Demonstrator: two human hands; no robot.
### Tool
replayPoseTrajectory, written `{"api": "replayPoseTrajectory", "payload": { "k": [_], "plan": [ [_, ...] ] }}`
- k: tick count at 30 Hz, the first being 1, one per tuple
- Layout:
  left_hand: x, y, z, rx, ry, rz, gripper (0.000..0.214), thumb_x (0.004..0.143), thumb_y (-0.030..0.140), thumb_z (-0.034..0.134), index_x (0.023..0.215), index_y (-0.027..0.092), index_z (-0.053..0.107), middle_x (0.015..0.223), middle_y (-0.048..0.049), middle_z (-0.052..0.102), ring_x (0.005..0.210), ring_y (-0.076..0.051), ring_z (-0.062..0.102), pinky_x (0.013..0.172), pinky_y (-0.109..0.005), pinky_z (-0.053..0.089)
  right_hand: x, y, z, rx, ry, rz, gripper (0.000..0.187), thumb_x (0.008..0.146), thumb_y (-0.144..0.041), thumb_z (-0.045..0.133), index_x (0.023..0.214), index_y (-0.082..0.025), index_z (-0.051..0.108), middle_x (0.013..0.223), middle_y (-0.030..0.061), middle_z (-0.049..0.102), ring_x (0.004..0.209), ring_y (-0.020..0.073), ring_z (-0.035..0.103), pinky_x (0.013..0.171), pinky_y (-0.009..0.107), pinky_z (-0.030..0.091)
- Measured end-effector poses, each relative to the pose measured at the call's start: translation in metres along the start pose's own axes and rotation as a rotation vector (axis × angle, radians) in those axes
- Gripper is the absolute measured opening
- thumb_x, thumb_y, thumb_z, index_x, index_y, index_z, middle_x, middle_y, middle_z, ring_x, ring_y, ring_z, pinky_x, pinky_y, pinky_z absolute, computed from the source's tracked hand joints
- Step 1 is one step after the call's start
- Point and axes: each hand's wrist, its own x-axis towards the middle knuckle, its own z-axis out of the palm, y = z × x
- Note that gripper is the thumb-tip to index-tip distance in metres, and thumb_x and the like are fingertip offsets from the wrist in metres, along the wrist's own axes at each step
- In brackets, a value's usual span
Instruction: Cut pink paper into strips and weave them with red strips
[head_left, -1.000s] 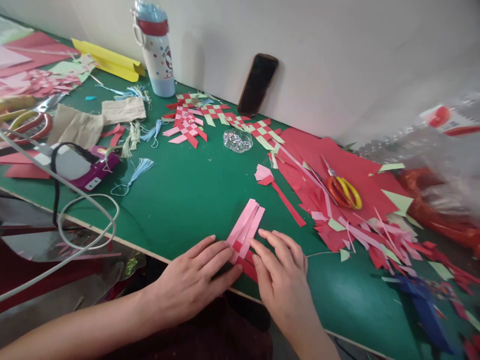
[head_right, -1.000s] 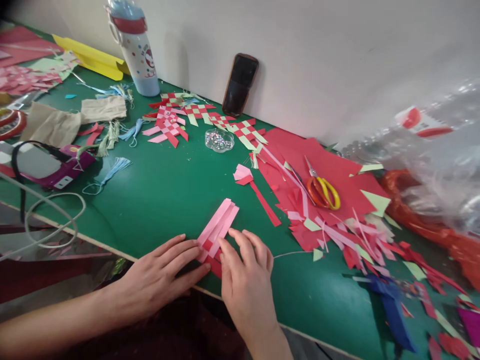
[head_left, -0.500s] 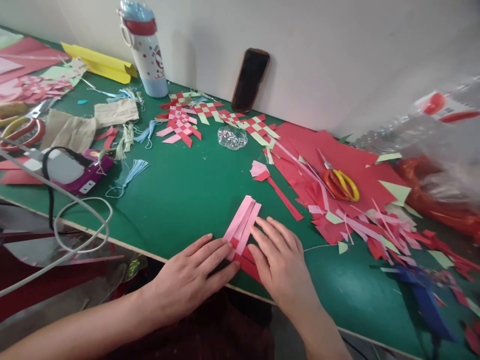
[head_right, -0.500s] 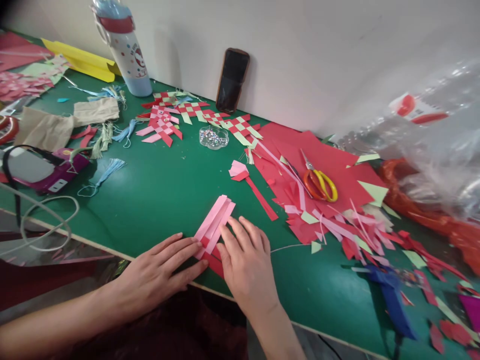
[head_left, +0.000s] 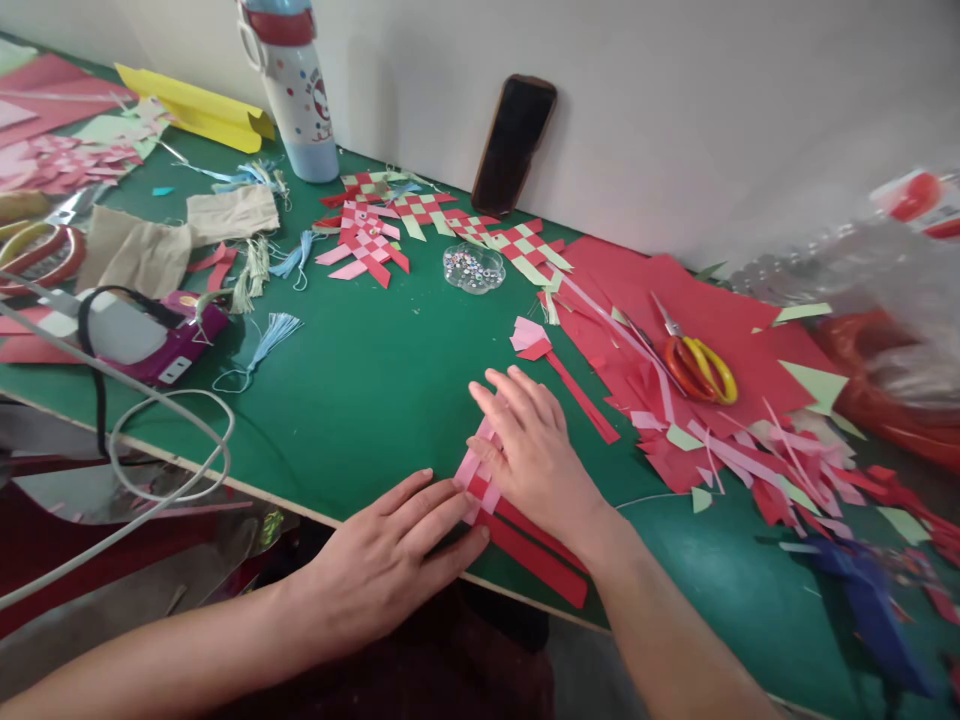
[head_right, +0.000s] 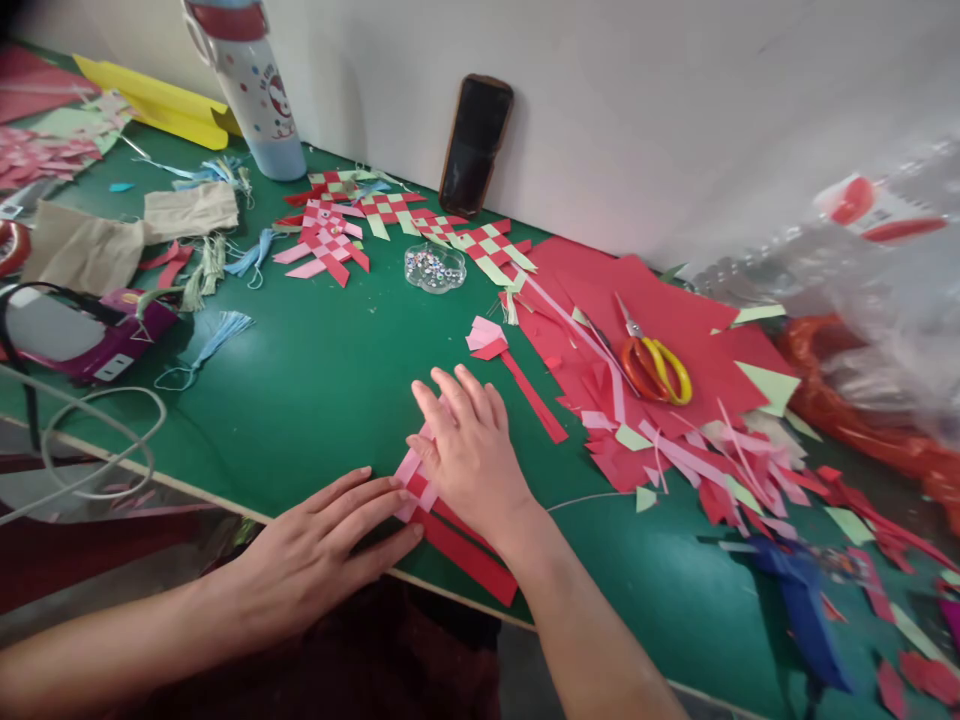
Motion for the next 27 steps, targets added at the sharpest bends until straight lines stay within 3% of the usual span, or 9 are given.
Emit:
{"api": "replayPoseTrajectory", "payload": {
  "k": [4, 11, 27],
  "plan": [
    [0.000, 0.000, 0.001, -0.012, 0.014, -0.008, 0.039, 0.100, 0.015, 0.039, 0.136, 0.023, 0.053, 0.136, -0.0072, 0.052, 0.131, -0.022, 0.045, 0.119, -0.043, 0.028, -0.011, 0.006, -0.008, 0.053, 0.094, 0.022, 0.054, 0.096, -0.030, 0.050, 0.148, -0.022, 0.037, 0.149, 0.0126, 0.044, 0.143, 0.0304, 0.031, 0.115, 0.055, 0.032],
    [0.002, 0.000, 0.000, 0.009, -0.052, -0.010, 0.034, 0.102, 0.026, 0.043, 0.135, 0.025, 0.052, 0.146, -0.0078, 0.047, 0.132, -0.022, 0.044, 0.116, -0.042, 0.027, -0.020, 0.002, 0.000, 0.079, 0.019, 0.034, 0.063, 0.091, -0.019, 0.051, 0.150, -0.024, 0.030, 0.153, 0.0114, 0.038, 0.146, 0.0311, 0.025, 0.114, 0.060, 0.030],
    [0.004, 0.002, 0.000, 0.042, -0.090, -0.008, 0.035, 0.101, 0.029, 0.046, 0.136, 0.026, 0.051, 0.147, -0.0078, 0.047, 0.131, -0.022, 0.045, 0.116, -0.042, 0.024, -0.019, 0.009, 0.004, 0.163, 0.061, 0.059, 0.059, 0.092, -0.019, 0.050, 0.148, -0.022, 0.031, 0.153, 0.0131, 0.036, 0.144, 0.0308, 0.026, 0.115, 0.057, 0.033]
  ]
}}
